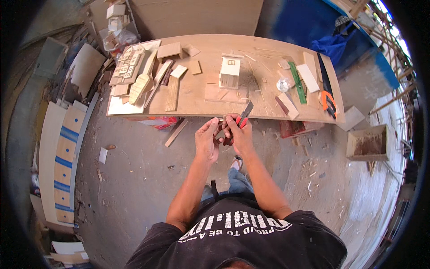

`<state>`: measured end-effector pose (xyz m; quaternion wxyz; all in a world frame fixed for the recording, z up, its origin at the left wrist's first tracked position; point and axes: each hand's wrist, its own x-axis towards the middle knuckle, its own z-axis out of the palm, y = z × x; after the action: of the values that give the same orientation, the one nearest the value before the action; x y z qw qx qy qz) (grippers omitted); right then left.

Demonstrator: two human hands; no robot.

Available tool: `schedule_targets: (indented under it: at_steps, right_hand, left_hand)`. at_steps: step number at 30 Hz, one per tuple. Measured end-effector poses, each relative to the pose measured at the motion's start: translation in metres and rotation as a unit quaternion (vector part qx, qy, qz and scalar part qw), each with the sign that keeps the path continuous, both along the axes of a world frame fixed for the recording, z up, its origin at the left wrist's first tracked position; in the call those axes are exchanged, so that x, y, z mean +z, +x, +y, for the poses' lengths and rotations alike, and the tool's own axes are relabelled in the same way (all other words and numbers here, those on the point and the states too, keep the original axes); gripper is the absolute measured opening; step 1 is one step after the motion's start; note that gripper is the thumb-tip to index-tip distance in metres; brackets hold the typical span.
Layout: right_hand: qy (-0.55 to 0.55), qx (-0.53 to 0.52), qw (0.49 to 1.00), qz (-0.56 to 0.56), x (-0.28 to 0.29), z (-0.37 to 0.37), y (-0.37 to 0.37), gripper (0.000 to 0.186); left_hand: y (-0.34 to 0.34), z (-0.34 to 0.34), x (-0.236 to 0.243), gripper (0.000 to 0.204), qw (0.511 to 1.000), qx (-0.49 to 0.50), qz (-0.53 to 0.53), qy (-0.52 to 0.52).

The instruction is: The person constructs a small wooden house model by applying adhesive to small wood pieces and attaching them to the model, using a utility knife to trim materials.

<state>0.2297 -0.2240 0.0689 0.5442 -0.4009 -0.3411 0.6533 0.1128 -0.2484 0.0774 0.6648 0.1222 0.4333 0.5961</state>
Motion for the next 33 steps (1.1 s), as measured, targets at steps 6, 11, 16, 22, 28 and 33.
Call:
schedule_targets:
  at_steps: [6,11,16,22,28,33]
  right_hand:
    - [-0.050,0.073,0.995,0.050,0.013,0.037,0.000,0.016]
    - [-0.016,0.069,0.997,0.009,0.010,0.067,0.001,0.013]
    - [-0.031,0.043,0.998,0.030,0.006,0.078,-0.013,0.012]
    - [-0.064,-0.018,0.998,-0.006,-0.002,0.074,-0.037,0.011]
    - [-0.067,-0.020,0.995,-0.073,-0.008,0.058,-0.050,0.011]
    - [-0.033,-0.056,0.993,-0.096,-0.015,0.050,-0.051,0.013]
  left_hand:
    - [0.005,0.032,-0.005,0.017,0.997,0.070,-0.012,0.008]
    - [0.006,0.051,0.008,0.017,0.997,0.079,-0.027,-0.001]
    - [-0.013,0.060,0.003,0.020,0.996,0.052,-0.074,0.010]
    - [-0.038,0.060,-0.008,0.020,0.998,-0.008,-0.063,0.023]
    - [-0.054,0.060,-0.024,0.016,0.999,-0.050,0.000,-0.001]
    - [-0.053,0.060,-0.032,0.017,0.999,-0.040,0.026,-0.015]
